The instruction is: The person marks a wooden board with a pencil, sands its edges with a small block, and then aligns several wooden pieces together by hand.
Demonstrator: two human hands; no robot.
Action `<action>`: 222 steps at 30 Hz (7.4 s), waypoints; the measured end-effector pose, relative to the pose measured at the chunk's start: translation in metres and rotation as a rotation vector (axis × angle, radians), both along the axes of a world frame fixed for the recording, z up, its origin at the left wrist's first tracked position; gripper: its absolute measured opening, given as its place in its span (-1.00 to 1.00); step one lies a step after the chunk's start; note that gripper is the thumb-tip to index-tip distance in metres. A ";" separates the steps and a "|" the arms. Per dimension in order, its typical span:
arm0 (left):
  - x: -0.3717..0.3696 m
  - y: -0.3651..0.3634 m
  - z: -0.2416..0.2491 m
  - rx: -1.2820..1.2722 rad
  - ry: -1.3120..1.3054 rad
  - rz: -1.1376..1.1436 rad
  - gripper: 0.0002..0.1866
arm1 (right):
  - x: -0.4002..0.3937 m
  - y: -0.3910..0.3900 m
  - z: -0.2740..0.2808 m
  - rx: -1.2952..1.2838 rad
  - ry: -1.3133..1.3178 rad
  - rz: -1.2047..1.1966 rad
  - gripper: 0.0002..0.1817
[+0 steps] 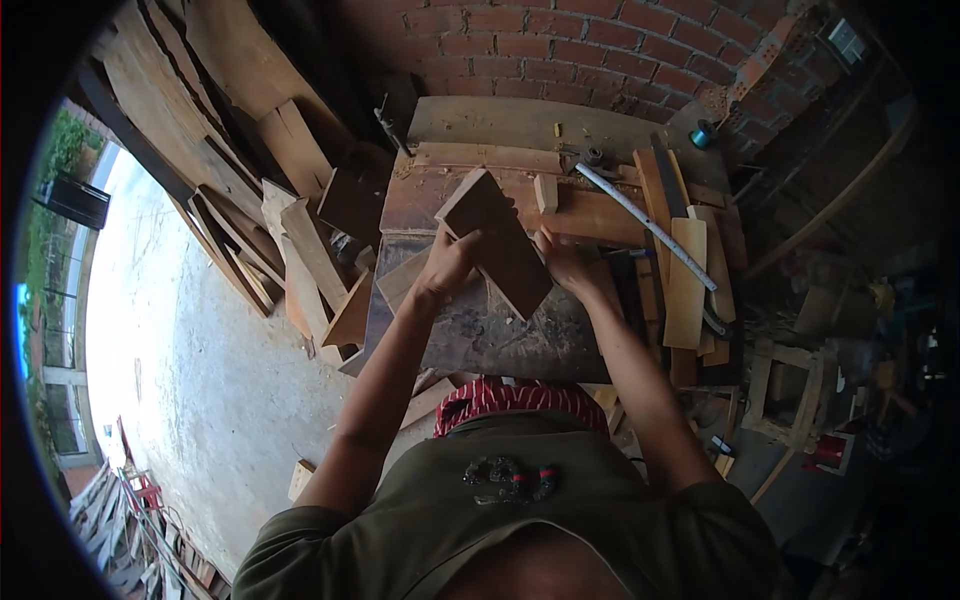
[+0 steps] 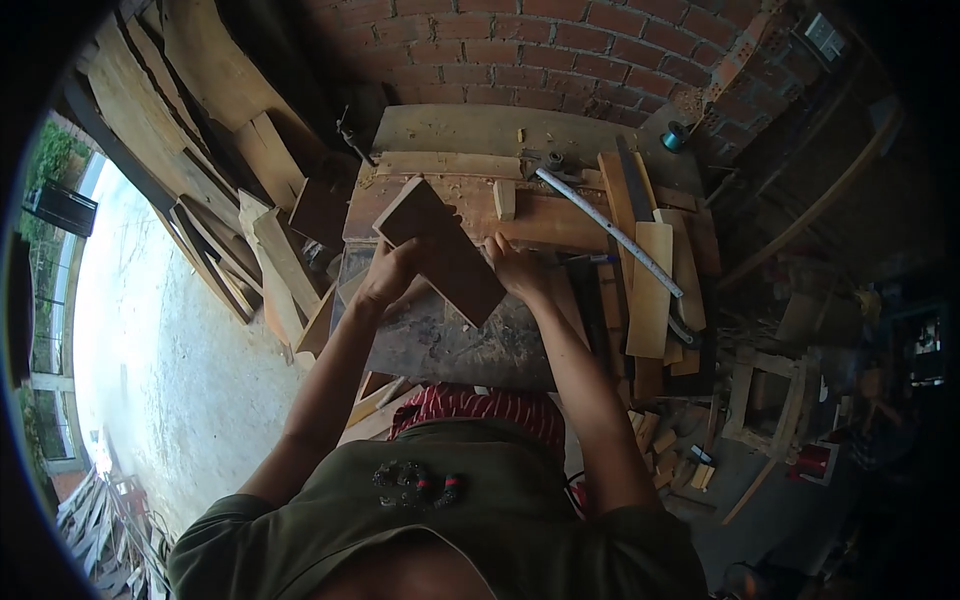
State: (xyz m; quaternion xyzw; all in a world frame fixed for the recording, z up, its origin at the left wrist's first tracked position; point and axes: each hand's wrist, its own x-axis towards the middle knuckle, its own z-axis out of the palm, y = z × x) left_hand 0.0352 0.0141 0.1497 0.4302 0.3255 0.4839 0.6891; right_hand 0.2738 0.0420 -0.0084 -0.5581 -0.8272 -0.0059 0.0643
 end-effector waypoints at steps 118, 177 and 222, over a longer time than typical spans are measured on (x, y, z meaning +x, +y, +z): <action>0.008 -0.165 -0.145 -0.603 -0.125 0.777 -0.60 | -0.150 -0.080 0.055 -0.226 0.435 0.508 -0.54; -0.052 -0.166 -0.154 -0.491 -0.072 0.760 -0.59 | -0.196 -0.064 0.022 0.091 0.258 0.394 -0.58; -0.037 -0.164 -0.166 -0.337 -0.292 0.883 -0.50 | -0.241 -0.004 0.024 0.153 0.165 0.392 -0.62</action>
